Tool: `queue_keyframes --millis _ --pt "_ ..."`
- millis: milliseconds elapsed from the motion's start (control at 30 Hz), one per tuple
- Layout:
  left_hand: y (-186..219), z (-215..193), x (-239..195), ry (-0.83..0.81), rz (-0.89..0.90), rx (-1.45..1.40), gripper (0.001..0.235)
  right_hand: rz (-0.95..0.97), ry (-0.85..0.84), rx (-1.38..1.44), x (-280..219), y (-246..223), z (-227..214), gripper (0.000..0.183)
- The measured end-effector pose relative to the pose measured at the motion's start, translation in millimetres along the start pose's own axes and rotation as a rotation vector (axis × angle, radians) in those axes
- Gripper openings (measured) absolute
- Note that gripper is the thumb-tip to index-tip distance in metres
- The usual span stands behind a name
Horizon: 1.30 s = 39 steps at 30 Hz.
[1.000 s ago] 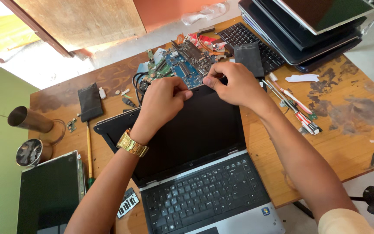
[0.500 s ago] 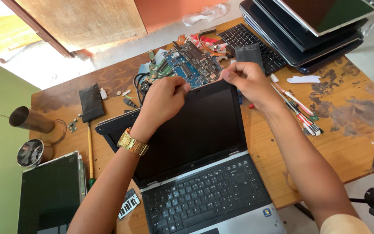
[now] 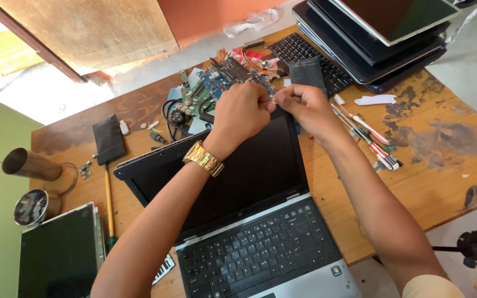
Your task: The person reassembles a laptop by aligning and snapping the screen bezel into place, then securing the screen with screws using a screwdriver. The person handles the laptop screen, bezel, and screws while working at a cluttered workbench.
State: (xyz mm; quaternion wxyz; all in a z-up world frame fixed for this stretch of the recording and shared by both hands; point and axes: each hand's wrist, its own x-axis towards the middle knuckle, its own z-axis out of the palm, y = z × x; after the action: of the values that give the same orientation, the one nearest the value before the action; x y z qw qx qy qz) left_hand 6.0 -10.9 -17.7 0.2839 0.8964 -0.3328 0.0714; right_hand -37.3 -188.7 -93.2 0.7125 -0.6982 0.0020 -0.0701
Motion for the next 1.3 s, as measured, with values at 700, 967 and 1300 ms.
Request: queue_keyframes --millis 700,967,1300 --pt "11.8 24.4 12.2 -0.118 -0.055 -0.016 0.021 -0.066 0.060 0.077 -47.7 58.9 12.0 0.024" --pt "17.4 26.5 9.5 -0.062 -0.096 0.033 0.020 -0.044 0.008 0.124 -54.0 59.3 6.4 0.015" --pt "15.1 29.7 10.2 -0.024 -0.068 0.034 0.020 -0.054 0.067 -0.030 -66.3 80.0 7.0 0.009"
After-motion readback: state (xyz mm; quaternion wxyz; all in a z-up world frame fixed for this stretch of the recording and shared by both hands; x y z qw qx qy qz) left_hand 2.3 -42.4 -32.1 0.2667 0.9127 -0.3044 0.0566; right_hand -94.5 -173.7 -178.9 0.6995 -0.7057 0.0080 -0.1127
